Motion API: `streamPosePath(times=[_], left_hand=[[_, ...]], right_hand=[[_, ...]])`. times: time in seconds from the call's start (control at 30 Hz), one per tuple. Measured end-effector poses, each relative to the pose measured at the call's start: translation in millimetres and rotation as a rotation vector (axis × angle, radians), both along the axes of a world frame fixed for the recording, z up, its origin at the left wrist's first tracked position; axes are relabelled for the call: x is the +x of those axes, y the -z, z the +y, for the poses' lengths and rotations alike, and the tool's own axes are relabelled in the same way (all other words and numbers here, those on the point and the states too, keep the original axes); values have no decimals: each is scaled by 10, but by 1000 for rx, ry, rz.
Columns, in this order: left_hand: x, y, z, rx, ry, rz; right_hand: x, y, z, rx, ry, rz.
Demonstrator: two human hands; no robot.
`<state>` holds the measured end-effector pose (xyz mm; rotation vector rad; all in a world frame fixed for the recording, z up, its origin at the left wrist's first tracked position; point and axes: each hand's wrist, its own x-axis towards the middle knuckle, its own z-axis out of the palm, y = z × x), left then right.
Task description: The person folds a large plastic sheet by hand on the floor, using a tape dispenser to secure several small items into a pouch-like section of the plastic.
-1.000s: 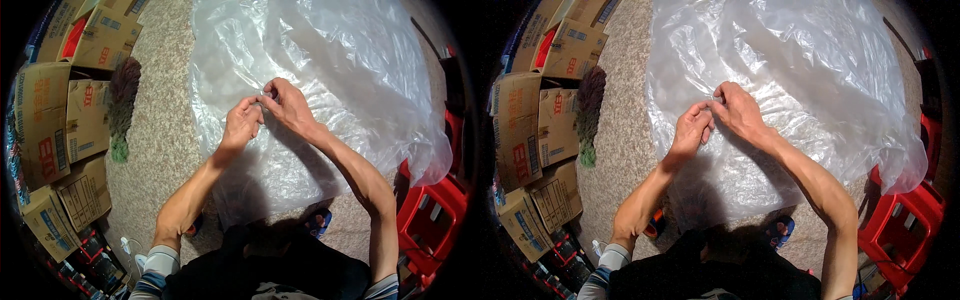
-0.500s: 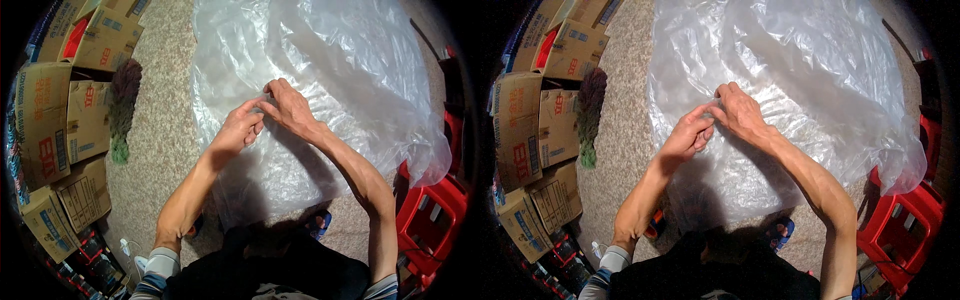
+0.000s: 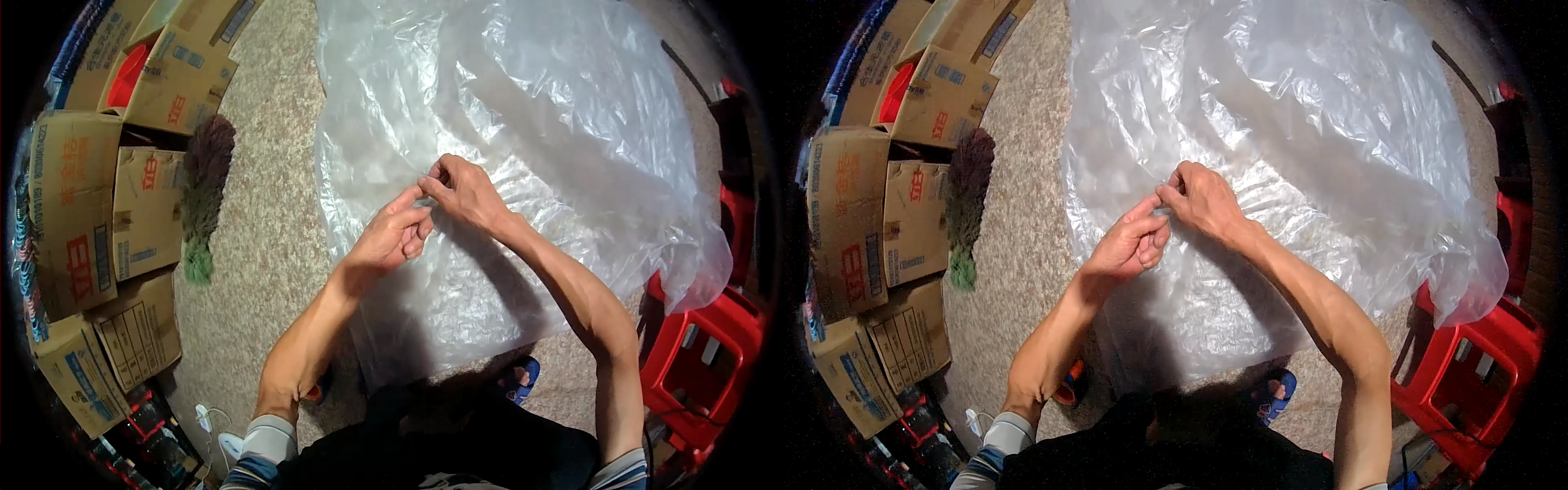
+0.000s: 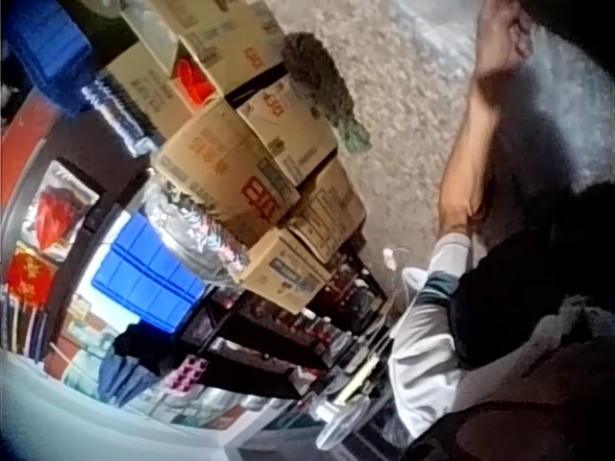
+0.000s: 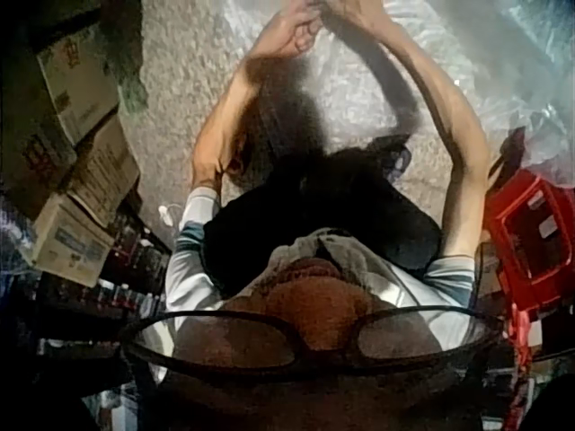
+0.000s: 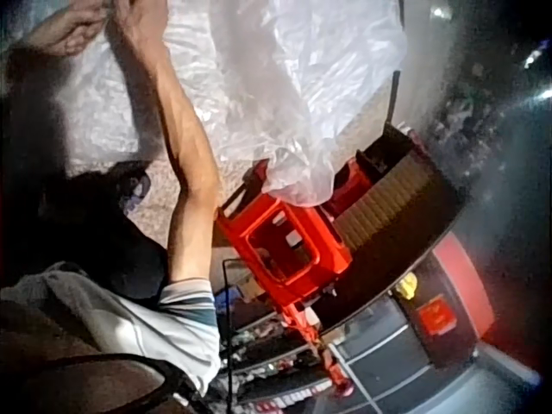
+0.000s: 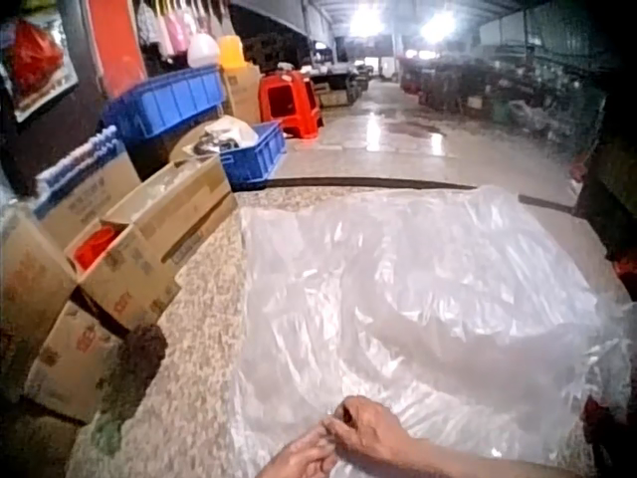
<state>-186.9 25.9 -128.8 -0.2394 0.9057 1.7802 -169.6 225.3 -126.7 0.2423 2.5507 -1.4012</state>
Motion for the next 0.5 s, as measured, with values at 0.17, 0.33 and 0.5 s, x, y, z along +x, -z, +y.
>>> streamPosePath(times=[0.17, 0.33, 0.5], left_hand=[[26, -23, -20, 20, 5, -17], [60, -7, -77, -208, 50, 310], [-30, 87, -166, -650, -14, 940]], right_hand=[[-70, 10, 16, -2, -3, -12], [-32, 48, 7, 171, -78, 120], [-5, 45, -4, 140, -96, 214]])
